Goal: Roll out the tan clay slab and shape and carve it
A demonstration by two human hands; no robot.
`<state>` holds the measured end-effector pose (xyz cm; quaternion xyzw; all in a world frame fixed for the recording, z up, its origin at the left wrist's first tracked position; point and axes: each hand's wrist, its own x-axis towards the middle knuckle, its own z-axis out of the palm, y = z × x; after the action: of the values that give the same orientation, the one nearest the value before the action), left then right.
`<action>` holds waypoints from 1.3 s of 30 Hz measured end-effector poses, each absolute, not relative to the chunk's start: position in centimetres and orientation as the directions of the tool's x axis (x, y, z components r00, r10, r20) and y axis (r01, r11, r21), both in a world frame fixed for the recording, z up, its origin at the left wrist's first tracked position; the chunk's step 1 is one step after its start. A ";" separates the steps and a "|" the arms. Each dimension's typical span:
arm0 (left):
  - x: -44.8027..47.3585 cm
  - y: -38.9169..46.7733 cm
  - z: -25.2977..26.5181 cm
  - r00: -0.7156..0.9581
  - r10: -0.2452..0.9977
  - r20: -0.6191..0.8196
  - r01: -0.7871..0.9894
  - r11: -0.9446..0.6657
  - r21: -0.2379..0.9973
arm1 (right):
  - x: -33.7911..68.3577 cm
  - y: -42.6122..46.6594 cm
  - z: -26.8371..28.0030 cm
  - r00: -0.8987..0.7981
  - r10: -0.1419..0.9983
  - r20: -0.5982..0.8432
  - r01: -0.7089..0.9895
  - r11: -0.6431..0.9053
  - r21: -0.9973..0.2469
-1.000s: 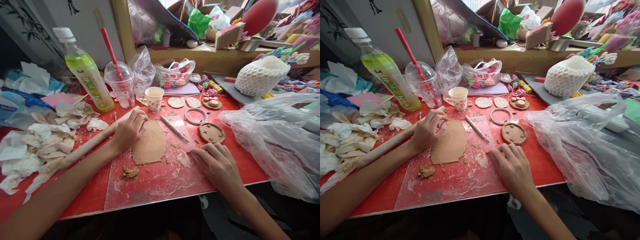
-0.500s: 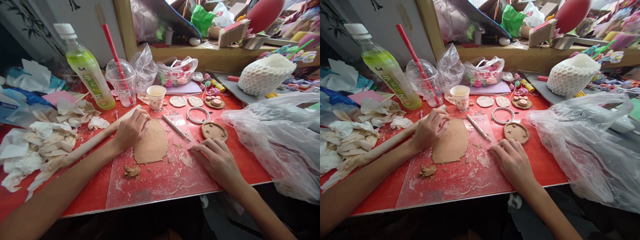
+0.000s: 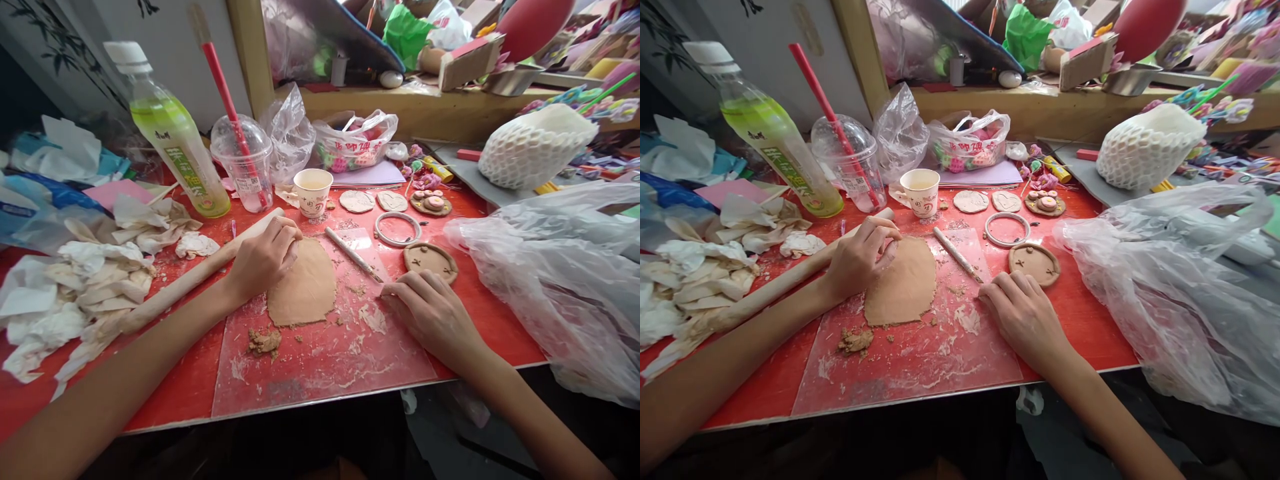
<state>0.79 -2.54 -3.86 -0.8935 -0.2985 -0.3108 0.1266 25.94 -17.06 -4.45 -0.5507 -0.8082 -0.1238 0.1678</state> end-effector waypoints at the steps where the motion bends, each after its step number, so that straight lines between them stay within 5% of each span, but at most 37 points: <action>1: 0.8 -2.5 -3.9 0.629 0.456 0.629 0.612 -0.790 -0.039 | 26.0 -17.0 -4.4 -0.341 0.845 0.411 0.929 0.370 0.009; 6: 0.8 -2.4 -4.0 0.633 0.445 0.633 0.601 -0.798 -0.040 | 25.8 -16.4 -4.1 -0.320 0.814 0.484 0.928 0.371 -0.011; 15: 0.9 -2.6 -3.9 0.637 0.448 0.628 0.599 -0.800 -0.037 | 26.3 -10.9 -3.1 -0.294 0.852 0.433 0.954 0.234 0.186; 26: 0.9 -2.5 -4.0 0.650 0.442 0.618 0.586 -0.809 -0.039 | 26.6 -8.0 -2.7 -0.328 0.869 0.371 0.944 0.295 0.145; 28: 0.9 -2.5 -3.9 0.651 0.434 0.622 0.582 -0.812 -0.041 | 26.8 -6.9 -2.1 -0.248 0.885 0.393 0.968 0.246 0.056; 30: 0.9 -2.5 -3.9 0.650 0.428 0.628 0.580 -0.813 -0.046 | 26.9 -6.3 -1.3 -0.161 0.919 0.360 0.949 0.245 -0.200; 32: 0.8 -2.5 -3.9 0.648 0.427 0.631 0.583 -0.811 -0.050 | 26.9 -6.3 -0.7 -0.171 0.969 0.178 0.795 0.243 -0.556; 34: 0.8 -2.5 -4.0 0.650 0.427 0.628 0.584 -0.810 -0.053 | 26.7 -6.4 -0.5 -0.291 0.956 -0.030 0.598 0.157 -0.786; 36: 0.8 -2.5 -4.0 0.653 0.429 0.624 0.585 -0.809 -0.056 | 26.5 -6.4 -0.7 -0.313 0.947 -0.070 0.527 0.112 -0.842; 39: 0.8 -2.5 -4.1 0.653 0.434 0.621 0.589 -0.806 -0.056 | 26.5 -5.8 -1.3 -0.119 0.987 0.106 0.504 0.151 -0.850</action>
<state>0.81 -2.46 -4.06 -0.9001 -0.2841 -0.3046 0.1274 26.53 -5.83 -1.31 -0.5581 -0.6682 0.3359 0.3595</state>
